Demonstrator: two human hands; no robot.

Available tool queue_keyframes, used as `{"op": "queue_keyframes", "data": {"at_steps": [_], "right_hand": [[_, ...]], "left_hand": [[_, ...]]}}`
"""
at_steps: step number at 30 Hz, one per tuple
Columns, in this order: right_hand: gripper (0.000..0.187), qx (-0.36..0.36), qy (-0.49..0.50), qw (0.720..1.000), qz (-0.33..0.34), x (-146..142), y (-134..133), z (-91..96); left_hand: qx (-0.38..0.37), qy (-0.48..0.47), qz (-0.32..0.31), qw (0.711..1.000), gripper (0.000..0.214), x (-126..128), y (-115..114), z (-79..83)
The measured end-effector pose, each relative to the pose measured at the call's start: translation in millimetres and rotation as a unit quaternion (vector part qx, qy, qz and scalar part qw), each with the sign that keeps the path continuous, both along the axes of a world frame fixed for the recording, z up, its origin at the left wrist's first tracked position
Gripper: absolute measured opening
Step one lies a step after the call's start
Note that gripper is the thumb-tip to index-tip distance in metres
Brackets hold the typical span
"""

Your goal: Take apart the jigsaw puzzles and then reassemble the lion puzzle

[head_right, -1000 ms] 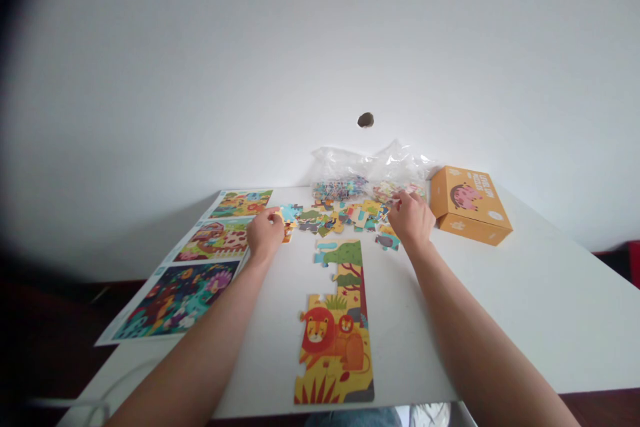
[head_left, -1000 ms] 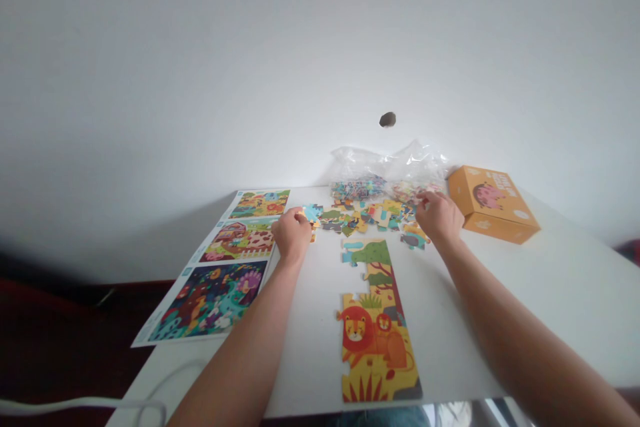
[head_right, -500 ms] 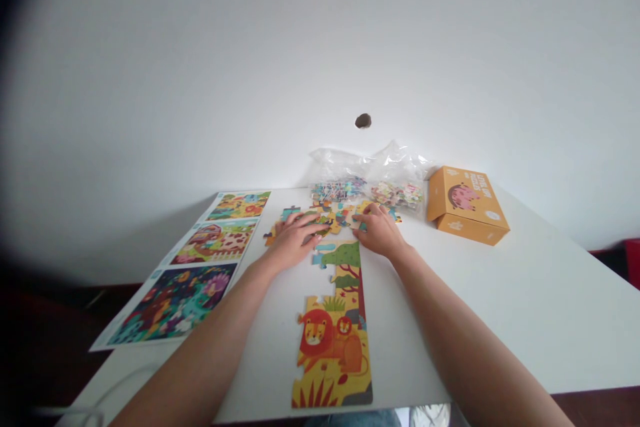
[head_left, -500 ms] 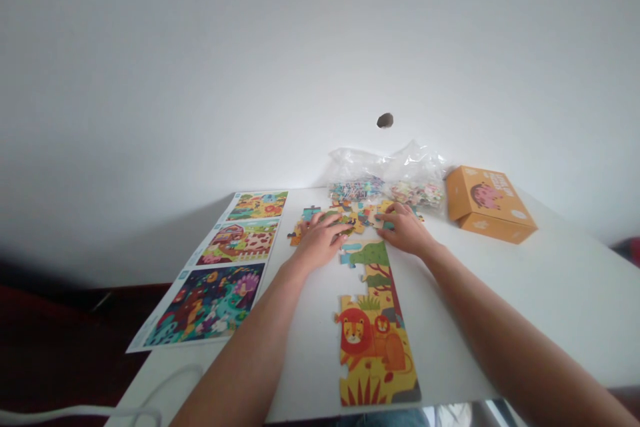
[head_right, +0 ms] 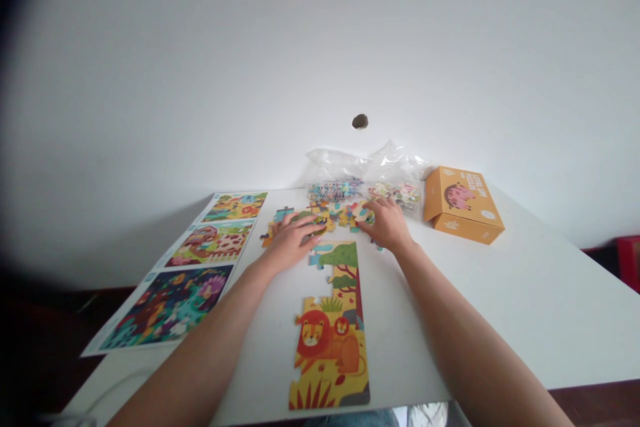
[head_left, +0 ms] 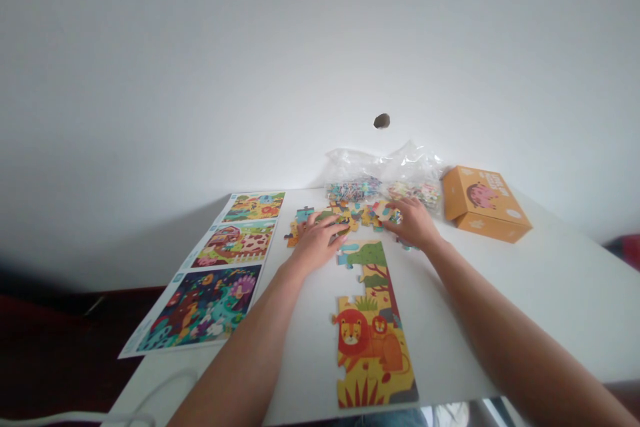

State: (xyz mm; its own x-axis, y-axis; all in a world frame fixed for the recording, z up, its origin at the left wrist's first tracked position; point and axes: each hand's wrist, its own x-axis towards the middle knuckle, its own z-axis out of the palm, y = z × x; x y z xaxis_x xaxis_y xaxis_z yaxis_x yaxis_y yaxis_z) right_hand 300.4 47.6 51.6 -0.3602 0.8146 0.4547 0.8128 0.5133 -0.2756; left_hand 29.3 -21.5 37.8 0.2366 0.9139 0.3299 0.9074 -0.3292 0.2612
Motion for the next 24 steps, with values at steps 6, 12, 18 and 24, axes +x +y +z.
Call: {"op": "queue_keyframes", "data": {"at_steps": [6, 12, 18, 24], "right_hand": [[0.031, 0.048, 0.099, 0.987, -0.119, 10, 4, 3.0], [0.035, -0.034, 0.095, 0.995, 0.012, -9, -4, -2.5], [0.033, -0.043, 0.045, 0.995, -0.073, 15, 1, 11.7], [0.027, -0.099, -0.007, 0.982, -0.160, 39, 0, 17.9]], "left_hand": [[0.014, -0.017, 0.056, 0.998, 0.030, -1, 3, -1.3], [0.019, -0.012, 0.009, 1.000, 0.043, 2, -1, 1.2], [0.002, 0.011, 0.003, 1.000, 0.031, 2, -2, 0.0], [0.003, 0.009, 0.053, 0.999, 0.034, 0, 2, -3.4]]}}
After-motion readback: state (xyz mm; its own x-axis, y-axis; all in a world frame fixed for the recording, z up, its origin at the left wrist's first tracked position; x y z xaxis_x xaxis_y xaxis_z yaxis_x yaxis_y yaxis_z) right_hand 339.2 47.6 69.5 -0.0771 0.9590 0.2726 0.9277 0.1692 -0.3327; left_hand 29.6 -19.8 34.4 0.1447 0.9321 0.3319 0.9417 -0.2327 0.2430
